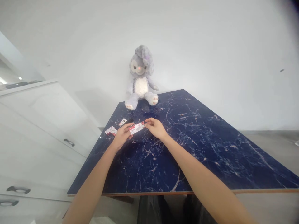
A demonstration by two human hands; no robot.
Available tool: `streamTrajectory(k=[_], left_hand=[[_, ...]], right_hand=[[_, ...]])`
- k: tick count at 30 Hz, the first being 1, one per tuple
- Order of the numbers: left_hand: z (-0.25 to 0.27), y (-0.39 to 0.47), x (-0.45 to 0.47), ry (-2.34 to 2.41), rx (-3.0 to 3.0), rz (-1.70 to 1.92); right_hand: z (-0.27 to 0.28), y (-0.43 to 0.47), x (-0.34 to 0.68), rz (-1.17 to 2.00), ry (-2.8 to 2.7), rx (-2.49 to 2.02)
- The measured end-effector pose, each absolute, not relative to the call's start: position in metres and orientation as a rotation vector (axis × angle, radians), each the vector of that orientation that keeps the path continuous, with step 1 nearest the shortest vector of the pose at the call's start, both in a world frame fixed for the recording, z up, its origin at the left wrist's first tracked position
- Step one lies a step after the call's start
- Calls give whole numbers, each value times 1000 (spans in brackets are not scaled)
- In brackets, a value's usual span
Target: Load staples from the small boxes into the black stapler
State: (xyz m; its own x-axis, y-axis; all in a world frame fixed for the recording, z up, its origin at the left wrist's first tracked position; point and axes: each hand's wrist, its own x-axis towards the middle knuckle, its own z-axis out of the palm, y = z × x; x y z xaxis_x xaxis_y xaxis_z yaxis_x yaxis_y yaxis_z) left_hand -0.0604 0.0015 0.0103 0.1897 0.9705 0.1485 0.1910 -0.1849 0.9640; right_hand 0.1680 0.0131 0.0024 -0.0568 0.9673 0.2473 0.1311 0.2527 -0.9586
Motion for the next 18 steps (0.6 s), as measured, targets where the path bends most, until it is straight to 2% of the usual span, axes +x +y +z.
streamTrajectory(k=[8,13,18], left_hand=[[10,3,-66,1086,1549,1013],[7,4,-64,1027,1427,1104],[7,3,-64,1016,1383,1080]], right_hand=[[1,6,162,1373,-1252,-877],[11,1,161,1660,-1038,-783],[15,3,163,1530,-1151,-884]])
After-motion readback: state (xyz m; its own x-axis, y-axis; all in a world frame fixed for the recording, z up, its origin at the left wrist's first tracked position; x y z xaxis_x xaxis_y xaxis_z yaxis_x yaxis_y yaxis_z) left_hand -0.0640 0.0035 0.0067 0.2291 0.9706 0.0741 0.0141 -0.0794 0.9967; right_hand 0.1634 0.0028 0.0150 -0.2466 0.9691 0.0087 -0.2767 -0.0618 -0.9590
